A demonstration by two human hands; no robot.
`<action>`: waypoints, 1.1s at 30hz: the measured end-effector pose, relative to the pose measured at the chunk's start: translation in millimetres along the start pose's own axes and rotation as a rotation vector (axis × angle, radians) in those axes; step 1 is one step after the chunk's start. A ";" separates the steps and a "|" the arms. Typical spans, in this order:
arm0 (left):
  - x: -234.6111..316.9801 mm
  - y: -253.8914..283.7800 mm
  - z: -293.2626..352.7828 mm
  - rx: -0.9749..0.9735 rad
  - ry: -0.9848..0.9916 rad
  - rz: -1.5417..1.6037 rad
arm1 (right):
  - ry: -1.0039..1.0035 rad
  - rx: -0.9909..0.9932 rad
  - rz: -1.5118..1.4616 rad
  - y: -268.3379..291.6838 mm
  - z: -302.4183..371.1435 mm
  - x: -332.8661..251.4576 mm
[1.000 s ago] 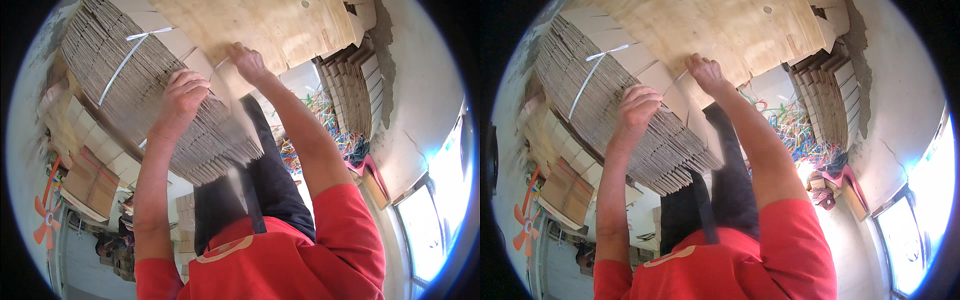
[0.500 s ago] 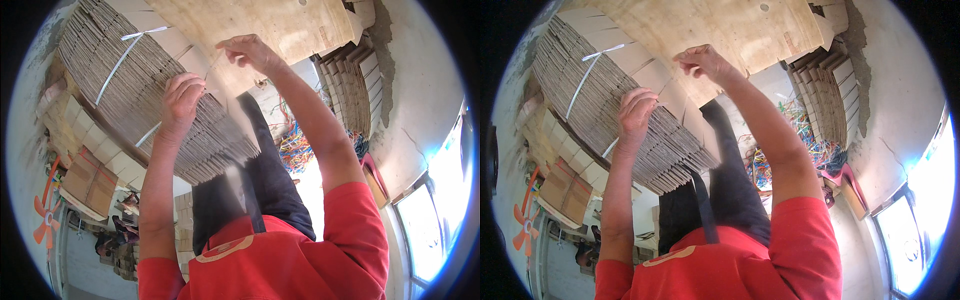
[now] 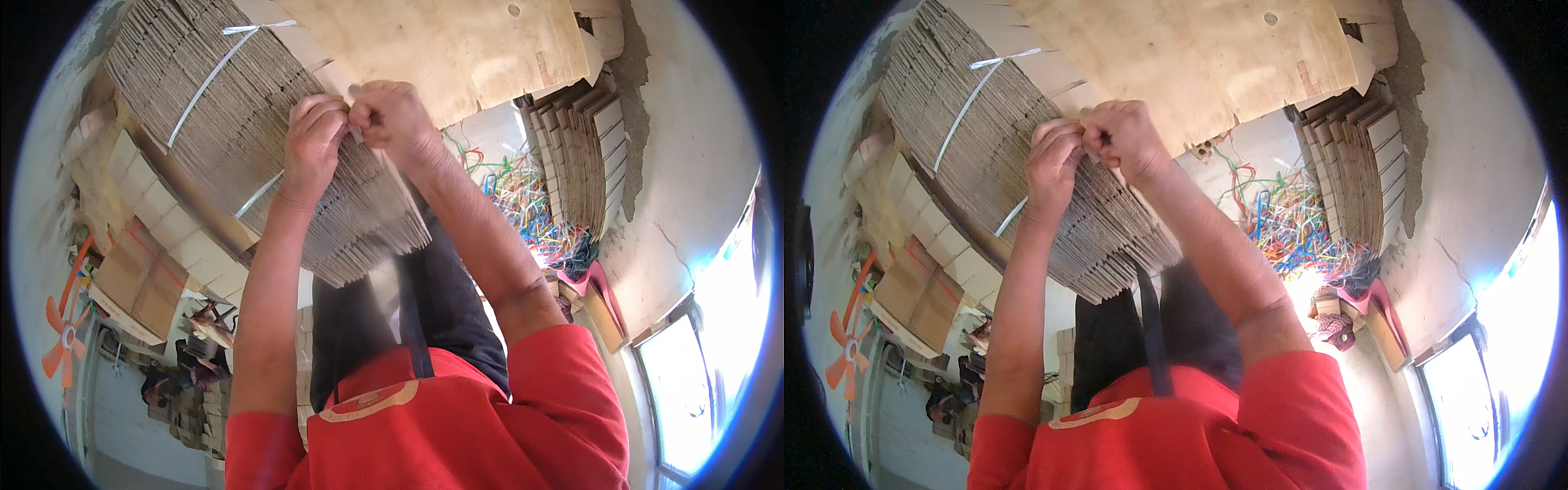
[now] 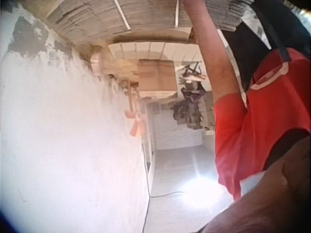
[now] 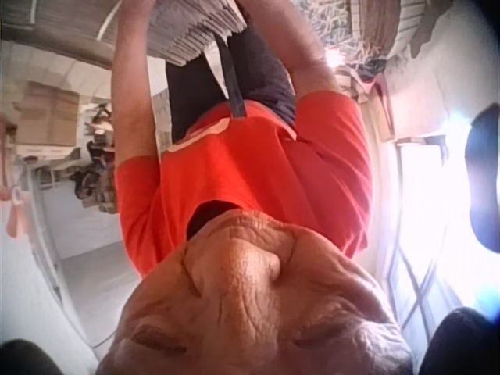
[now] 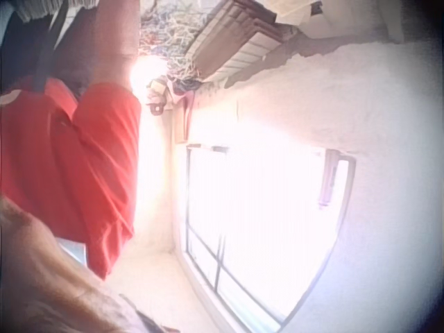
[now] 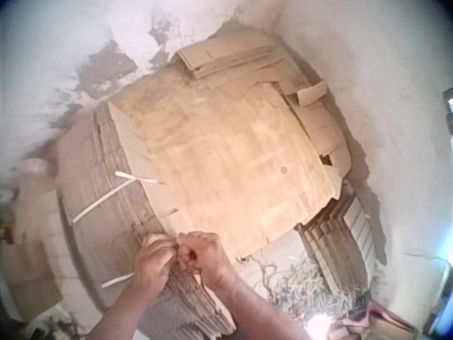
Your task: The person gathers flat cardboard sheets, aligns them into a stack, and secures the bundle with white plastic ties. They then place the tied bundle on the floor and repeat the process with another stack.
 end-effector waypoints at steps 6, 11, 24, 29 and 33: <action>3.5 5.7 1.0 0.334 0.340 0.576 | -0.043 -0.208 -0.349 12.2 -10.7 26.5; 4.0 -2.9 2.0 0.463 0.356 0.739 | -0.001 -0.256 -0.075 5.1 -4.5 16.9; 7.0 -5.2 -13.7 0.324 0.384 0.643 | 0.020 -0.032 0.096 -13.2 -3.2 23.0; 5.9 29.3 -15.0 0.233 0.431 0.442 | -0.004 -0.072 -0.109 -9.0 -3.8 20.7; 6.6 31.2 -6.5 -0.122 0.513 0.108 | -0.015 -0.124 -0.181 -3.9 -7.8 23.3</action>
Point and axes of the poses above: each hand's wrist, its own z-axis away from the middle knuckle, its own y-axis out of the back of the hand, x = y × z, the point moved 3 cm from there along -z, towards the middle knuckle, and after that the axes turned 9 degrees about z, right-handed, at the moved point
